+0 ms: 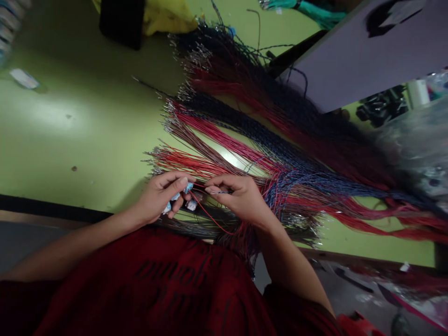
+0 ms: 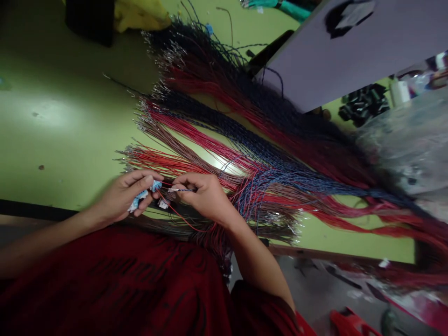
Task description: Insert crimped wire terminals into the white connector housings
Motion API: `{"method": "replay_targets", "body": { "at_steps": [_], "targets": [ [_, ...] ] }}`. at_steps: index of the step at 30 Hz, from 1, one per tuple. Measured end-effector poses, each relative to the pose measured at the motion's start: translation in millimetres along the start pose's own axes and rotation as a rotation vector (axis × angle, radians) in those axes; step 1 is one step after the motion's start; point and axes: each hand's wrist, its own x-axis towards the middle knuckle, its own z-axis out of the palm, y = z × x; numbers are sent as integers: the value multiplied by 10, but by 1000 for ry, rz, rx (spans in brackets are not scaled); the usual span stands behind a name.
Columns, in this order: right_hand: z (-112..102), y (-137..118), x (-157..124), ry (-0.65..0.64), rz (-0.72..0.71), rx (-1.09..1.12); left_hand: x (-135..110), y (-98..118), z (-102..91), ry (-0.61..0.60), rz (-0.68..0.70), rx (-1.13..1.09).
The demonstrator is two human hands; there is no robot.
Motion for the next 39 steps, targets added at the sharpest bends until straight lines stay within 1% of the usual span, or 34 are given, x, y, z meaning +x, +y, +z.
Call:
{"method": "replay_targets", "body": {
  "at_steps": [4,6,9,11,14,18,21,27,33,39],
  "targets": [
    [42,-28,31,-45,-95,-100,4,-28,10,-23,-3,54],
    [86,-41,51,-57,-116,-152,2,-40,18,-40,-24,63],
    [146,-40,74,-25,-71,-85,1,-46,29,-13,-40,23],
    [159,-29,74,35,-17,4,5,-39,32,-3,-49,-5],
    [140,-18,53,114,54,56,11,-21,27,-17,-68,-34],
    [129,-22,25,130,77,98,8,-3,12,-11,-76,-65],
    [166,-25,22,136,71,117,2,13,6,-22,-85,-94],
    [244,-16,4,207,24,74,-3,45,3,-43,-137,-119],
    [283,-10,-43,186,-20,8,0,30,1,-31,-124,-82],
    [313,-3,-53,207,-74,-38,8,-9,4,-29,-95,-40]
  ]
}}
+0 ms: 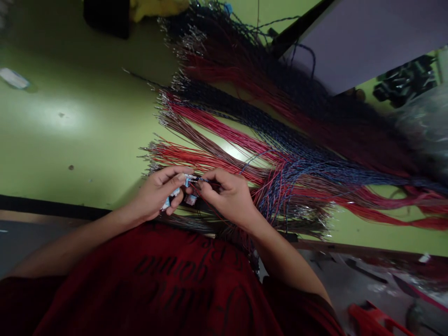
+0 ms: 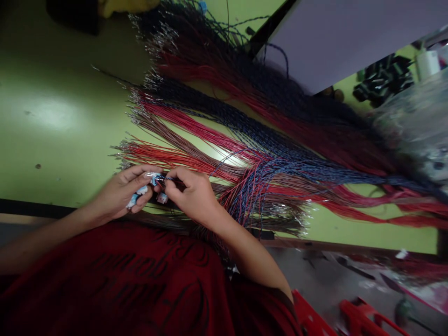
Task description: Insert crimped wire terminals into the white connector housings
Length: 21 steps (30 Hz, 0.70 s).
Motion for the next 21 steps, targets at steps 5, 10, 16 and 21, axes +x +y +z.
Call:
{"method": "replay_targets", "body": {
  "at_steps": [5,10,16,21],
  "targets": [
    [9,9,-27,19,-38,-86,12,-42,-2,15,39,51],
    [49,40,-48,27,-126,-204,14,-37,3,20,43,72],
    [114,58,-32,28,-185,-175,21,-16,36,48,26,41],
    [74,38,-29,5,-130,-64,22,-5,48,26,32,27]
  ]
}}
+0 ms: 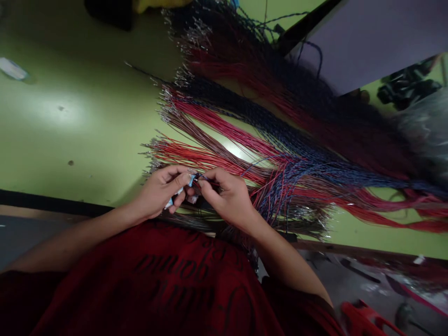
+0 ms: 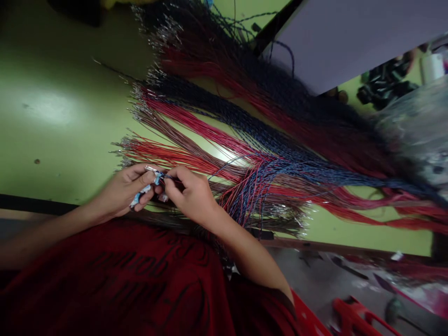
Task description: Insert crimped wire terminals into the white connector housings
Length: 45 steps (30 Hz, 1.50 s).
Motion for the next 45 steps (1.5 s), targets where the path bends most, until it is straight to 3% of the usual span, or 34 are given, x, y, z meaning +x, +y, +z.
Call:
{"method": "replay_targets", "body": {
  "at_steps": [6,12,17,22,25,32,36,40,45],
  "targets": [
    [41,24,24,-12,-41,-62,10,-20,-16,-18,-3,26],
    [25,23,28,-39,66,89,6,-20,-18,-17,-12,14],
    [38,5,28,-60,63,18,7,-28,-21,-35,-3,39],
    [-17,34,45,-117,157,257,6,-35,-30,-46,-10,25],
    [-96,37,72,-61,181,350,-7,-38,-54,-91,-25,28],
    [-138,30,2,-44,135,77,-34,-24,-68,-106,-9,60],
    [-134,44,-68,-53,108,8,-29,6,-34,-55,-19,77],
    [-155,30,-77,-85,123,92,-34,16,-32,-29,-11,166],
    [-141,0,-59,-53,223,329,-90,16,-64,-74,119,433]
  ]
}}
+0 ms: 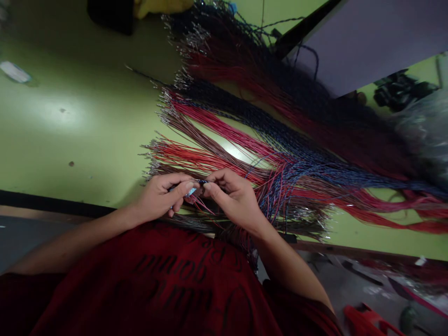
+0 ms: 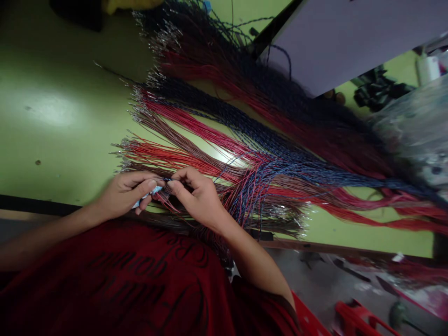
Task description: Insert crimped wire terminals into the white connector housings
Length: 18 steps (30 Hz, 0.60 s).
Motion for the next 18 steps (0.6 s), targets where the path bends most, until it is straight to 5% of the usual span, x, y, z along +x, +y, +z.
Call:
{"method": "replay_targets", "body": {
  "at_steps": [3,6,9,14,18],
  "targets": [
    [-44,-20,10,-66,49,110,-20,11,-20,20,118,122],
    [-161,-40,27,-315,104,186,-8,14,-48,2,283,275],
    [-247,-59,28,-513,72,0,20,-34,-76,-44,488,456],
    [-112,-67,-86,-167,-81,-800,34,-155,-83,73,740,842],
    [64,6,-179,116,-270,-1031,10,-159,-60,255,765,1094]
  ]
}}
